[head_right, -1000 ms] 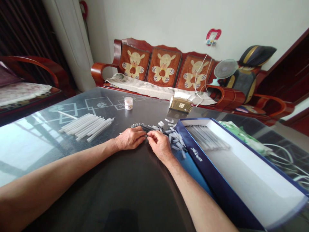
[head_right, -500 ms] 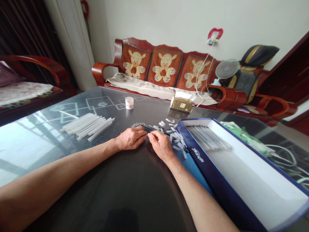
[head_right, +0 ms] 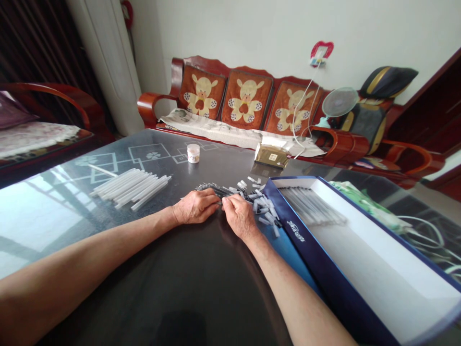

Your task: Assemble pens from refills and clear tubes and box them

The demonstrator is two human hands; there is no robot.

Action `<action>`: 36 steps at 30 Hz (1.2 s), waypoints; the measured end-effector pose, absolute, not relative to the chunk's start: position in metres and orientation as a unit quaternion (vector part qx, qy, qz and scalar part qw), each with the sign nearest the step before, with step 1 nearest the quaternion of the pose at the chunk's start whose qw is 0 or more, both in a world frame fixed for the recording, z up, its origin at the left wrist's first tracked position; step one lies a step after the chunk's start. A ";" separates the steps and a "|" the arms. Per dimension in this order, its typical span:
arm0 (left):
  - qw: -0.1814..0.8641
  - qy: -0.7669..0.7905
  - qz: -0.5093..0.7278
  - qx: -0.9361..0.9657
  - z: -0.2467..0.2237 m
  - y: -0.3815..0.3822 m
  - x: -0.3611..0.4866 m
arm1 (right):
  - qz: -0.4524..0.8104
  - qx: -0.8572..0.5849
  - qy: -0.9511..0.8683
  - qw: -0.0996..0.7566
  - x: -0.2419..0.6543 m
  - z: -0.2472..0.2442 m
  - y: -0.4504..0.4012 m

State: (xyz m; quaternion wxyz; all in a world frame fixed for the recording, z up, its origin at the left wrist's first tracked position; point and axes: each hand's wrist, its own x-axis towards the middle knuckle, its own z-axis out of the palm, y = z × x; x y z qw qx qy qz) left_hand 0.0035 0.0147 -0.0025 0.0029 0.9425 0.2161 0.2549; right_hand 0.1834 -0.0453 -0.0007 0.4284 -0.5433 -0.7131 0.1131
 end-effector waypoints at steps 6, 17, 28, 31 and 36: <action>0.000 0.219 0.254 0.942 -0.002 0.014 0.003 | 0.127 -0.544 -0.712 0.426 0.183 0.001 -0.047; -0.003 0.213 0.257 0.943 -0.001 0.014 0.003 | 0.084 -0.534 -0.727 0.425 0.182 -0.003 -0.046; 0.025 0.245 0.351 0.904 0.000 0.006 0.008 | 0.160 -0.581 -0.630 0.490 0.188 -0.004 -0.045; 0.164 0.318 0.399 0.844 -0.001 0.011 0.008 | 0.138 -0.546 -0.681 0.468 0.185 0.000 -0.048; 0.452 0.319 0.449 0.702 -0.001 0.019 0.015 | 0.086 -0.467 -0.783 0.402 0.178 0.000 -0.052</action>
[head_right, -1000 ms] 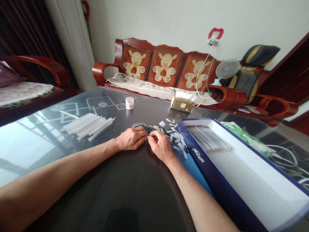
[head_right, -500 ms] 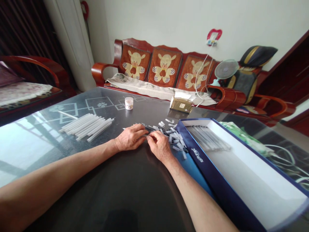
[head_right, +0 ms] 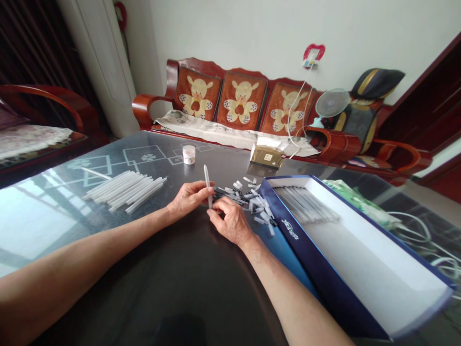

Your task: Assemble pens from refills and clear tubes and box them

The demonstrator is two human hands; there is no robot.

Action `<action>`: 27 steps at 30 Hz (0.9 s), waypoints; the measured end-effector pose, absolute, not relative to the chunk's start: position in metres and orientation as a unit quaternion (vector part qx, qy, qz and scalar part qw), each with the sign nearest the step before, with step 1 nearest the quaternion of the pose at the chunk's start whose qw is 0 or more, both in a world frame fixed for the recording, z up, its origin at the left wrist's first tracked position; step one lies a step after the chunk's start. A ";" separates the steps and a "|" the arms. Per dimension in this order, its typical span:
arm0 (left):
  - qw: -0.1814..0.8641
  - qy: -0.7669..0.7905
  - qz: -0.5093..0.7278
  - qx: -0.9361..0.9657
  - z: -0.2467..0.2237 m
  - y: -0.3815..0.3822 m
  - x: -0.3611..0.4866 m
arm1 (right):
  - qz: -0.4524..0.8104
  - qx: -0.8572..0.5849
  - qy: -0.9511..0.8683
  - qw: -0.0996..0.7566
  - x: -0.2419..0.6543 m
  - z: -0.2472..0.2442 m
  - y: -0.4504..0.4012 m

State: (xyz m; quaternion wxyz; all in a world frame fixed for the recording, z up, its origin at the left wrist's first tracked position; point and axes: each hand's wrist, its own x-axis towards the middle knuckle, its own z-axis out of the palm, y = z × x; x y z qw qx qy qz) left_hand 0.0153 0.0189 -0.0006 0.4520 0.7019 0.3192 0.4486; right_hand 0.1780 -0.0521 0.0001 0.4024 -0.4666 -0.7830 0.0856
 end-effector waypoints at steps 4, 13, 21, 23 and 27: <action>0.602 0.267 0.473 0.585 0.004 0.017 0.025 | 0.075 -0.459 -0.800 0.379 0.177 -0.003 -0.053; 0.145 0.382 0.430 0.805 0.006 0.021 0.010 | -0.027 -0.537 -0.785 0.307 0.203 0.017 -0.050; -0.077 0.284 0.252 0.922 -0.005 0.012 0.010 | 0.031 -0.701 -0.711 0.034 0.261 0.057 -0.055; -0.081 0.277 0.256 0.922 -0.005 0.013 0.009 | 0.035 -0.728 -0.685 -0.021 0.256 0.059 -0.058; -0.079 0.277 0.258 0.922 -0.004 0.012 0.008 | 0.033 -0.747 -0.661 -0.064 0.244 0.063 -0.061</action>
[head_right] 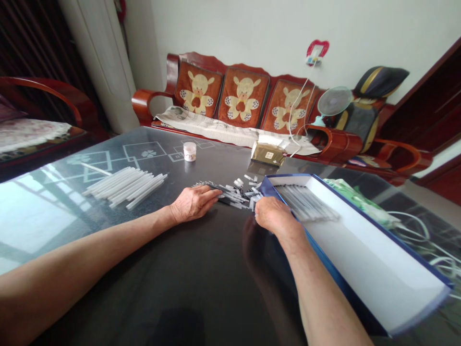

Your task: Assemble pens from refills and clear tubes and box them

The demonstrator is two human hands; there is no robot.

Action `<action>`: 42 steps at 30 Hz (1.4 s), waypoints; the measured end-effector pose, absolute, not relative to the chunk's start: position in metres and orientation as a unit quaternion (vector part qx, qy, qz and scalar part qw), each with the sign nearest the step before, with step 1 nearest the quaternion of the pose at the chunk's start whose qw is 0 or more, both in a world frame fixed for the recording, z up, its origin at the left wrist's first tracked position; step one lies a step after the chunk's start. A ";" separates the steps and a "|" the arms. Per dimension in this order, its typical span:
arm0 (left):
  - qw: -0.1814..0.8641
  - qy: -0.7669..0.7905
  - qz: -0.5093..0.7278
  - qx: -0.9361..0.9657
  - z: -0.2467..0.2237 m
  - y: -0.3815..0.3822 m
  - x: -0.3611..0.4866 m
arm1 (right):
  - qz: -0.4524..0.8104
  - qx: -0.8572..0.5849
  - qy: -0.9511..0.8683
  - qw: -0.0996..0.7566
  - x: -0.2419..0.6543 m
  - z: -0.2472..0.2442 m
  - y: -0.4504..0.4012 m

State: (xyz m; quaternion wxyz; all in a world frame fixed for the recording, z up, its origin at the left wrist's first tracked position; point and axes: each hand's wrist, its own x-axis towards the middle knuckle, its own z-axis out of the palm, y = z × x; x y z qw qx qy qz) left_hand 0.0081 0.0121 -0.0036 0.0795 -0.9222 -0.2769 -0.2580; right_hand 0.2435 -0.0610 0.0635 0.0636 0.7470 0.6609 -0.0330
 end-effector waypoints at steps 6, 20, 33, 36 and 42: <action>0.065 -0.278 -0.279 -0.917 -0.001 0.010 0.010 | -0.130 0.638 0.692 -0.310 0.229 0.048 -0.048; 0.044 -0.295 -0.290 -0.909 -0.003 0.010 0.011 | -0.478 0.451 0.347 -0.669 0.177 -0.001 -0.043; 0.027 -0.298 -0.282 -0.911 -0.004 0.010 0.010 | -0.484 0.439 0.350 -0.671 0.177 -0.003 -0.042; 0.018 -0.297 -0.273 -0.915 -0.004 0.011 0.010 | -0.477 0.445 0.386 -0.653 0.175 -0.005 -0.043; 0.007 -0.291 -0.273 -0.917 -0.007 0.014 0.010 | -0.437 0.480 0.430 -0.627 0.173 -0.011 -0.040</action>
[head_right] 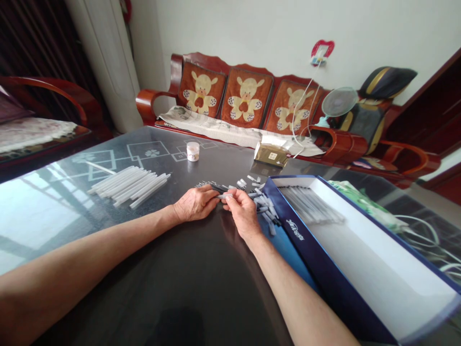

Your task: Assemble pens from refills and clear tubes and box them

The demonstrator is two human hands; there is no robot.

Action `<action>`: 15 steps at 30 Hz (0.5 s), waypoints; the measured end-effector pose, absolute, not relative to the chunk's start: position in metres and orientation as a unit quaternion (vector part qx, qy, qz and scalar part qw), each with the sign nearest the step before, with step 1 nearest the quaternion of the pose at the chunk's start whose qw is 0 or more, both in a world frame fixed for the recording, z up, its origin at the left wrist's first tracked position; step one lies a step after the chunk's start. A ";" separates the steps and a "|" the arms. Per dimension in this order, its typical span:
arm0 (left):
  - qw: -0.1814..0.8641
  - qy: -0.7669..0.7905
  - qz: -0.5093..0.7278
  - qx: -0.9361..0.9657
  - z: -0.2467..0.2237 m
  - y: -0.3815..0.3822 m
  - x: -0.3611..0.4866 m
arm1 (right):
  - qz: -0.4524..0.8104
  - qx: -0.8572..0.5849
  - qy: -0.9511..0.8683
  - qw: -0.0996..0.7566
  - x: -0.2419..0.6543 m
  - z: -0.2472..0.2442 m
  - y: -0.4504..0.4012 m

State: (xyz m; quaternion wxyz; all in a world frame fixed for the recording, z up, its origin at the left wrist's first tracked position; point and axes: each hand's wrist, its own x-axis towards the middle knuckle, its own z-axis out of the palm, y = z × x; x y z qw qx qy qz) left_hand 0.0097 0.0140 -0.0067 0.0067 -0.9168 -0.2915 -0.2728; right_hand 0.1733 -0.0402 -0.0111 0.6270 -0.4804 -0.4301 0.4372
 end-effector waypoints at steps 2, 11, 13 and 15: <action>0.008 -0.288 -0.268 -0.919 -0.007 0.015 0.010 | 0.435 -0.490 -0.432 0.620 0.174 -0.011 -0.040; 0.024 -0.246 -0.285 -0.926 -0.010 0.019 0.007 | 0.465 -0.515 -0.410 0.591 0.173 -0.001 -0.044; 0.040 -0.244 -0.287 -0.925 -0.010 0.018 0.006 | 0.468 -0.518 -0.403 0.592 0.173 -0.001 -0.044; 0.057 -0.244 -0.283 -0.926 -0.010 0.017 0.006 | 0.469 -0.519 -0.402 0.591 0.172 0.000 -0.044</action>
